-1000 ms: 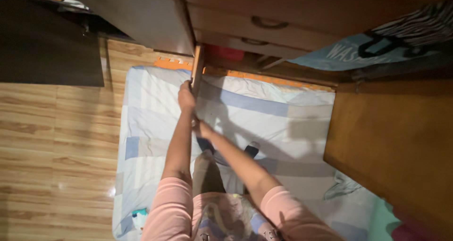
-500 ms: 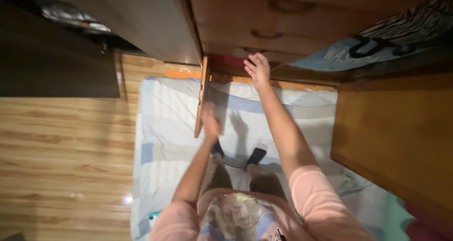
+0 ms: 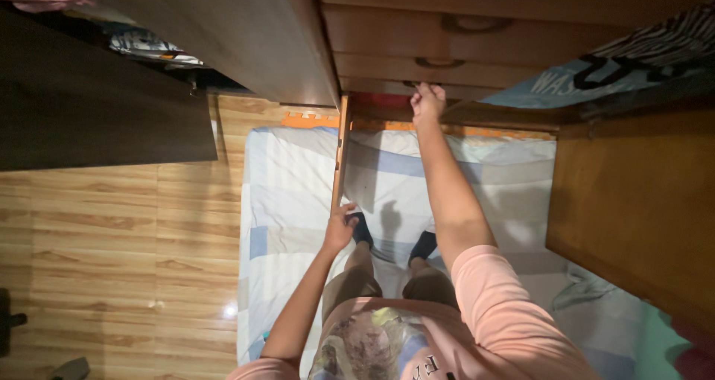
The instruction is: The person repeatedly opens and closes multiple drawers in a wooden dresser and a wardrobe, moving items inside without a clear organizational goal. The person handles various objects including notebooks, papers, and miscellaneous items while searching through the storage spaces.
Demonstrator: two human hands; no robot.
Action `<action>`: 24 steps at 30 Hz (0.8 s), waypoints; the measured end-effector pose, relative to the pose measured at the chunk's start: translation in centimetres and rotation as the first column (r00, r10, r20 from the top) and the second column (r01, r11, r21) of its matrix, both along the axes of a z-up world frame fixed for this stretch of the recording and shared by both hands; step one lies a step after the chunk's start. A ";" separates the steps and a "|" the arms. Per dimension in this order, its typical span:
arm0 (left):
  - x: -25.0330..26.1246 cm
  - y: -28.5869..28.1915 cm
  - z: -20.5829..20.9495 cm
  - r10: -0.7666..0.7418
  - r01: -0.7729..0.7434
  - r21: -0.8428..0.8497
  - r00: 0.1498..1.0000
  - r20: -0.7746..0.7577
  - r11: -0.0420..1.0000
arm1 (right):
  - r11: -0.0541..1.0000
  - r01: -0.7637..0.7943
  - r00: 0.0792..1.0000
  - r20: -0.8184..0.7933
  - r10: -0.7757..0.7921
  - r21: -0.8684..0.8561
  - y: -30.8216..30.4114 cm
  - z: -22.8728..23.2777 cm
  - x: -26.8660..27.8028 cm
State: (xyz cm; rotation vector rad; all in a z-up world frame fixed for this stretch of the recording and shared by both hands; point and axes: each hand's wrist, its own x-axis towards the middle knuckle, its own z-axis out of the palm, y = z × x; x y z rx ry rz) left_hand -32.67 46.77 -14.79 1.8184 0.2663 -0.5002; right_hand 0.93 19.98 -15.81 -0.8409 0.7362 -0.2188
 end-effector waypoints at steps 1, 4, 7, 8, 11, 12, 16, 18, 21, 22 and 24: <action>0.7 0.0 0.7 0.010 -0.010 0.017 1.000 0.010 1.000 | 0.999 0.000 1.000 -0.010 -0.001 -0.046 -0.1 0.0 -0.1; 3.2 -0.7 3.8 -0.039 0.034 0.105 0.999 0.037 0.994 | 0.990 0.000 0.997 -0.080 -0.012 -0.142 -0.3 -0.2 -0.8; 5.7 -1.9 8.1 -0.117 0.083 0.207 0.980 0.158 0.975 | 0.978 -0.033 0.987 -0.159 0.000 -0.206 -0.2 -0.5 -2.7; 7.1 -2.3 9.5 -0.145 0.090 0.241 0.965 0.220 0.966 | 0.973 -0.047 0.984 -0.177 0.007 -0.226 -0.2 -0.5 -3.1; 12.0 -3.8 12.8 -0.195 0.091 0.225 0.846 0.497 0.970 | 0.976 -0.041 0.996 -0.081 0.024 -0.216 0.1 -0.2 -5.0; 13.7 -4.6 13.4 -0.208 0.077 0.254 0.812 0.545 0.964 | 0.976 -0.036 0.996 -0.089 0.018 -0.215 0.2 -0.2 -6.1; 19.9 -6.8 12.8 -0.456 -0.033 0.621 0.649 0.609 0.783 | 0.975 -0.056 0.990 -0.137 0.027 -0.213 1.1 0.2 -11.9; 20.5 -7.6 11.3 -0.581 -0.014 0.761 0.636 0.507 0.649 | 0.977 -0.079 0.985 -0.169 0.046 -0.198 1.6 0.7 -15.0; 19.5 -8.3 8.5 -0.703 0.091 0.877 0.640 0.311 0.471 | 0.985 -0.096 0.976 -0.210 0.064 -0.144 1.9 1.6 -19.1; 18.7 -8.3 7.6 -0.721 0.112 0.892 0.637 0.274 0.438 | 0.989 -0.097 0.974 -0.216 0.070 -0.116 2.1 1.7 -20.2; 16.9 -8.0 6.2 -0.737 0.125 0.898 0.623 0.260 0.422 | 0.991 -0.103 0.973 -0.218 0.082 -0.085 2.2 2.0 -22.6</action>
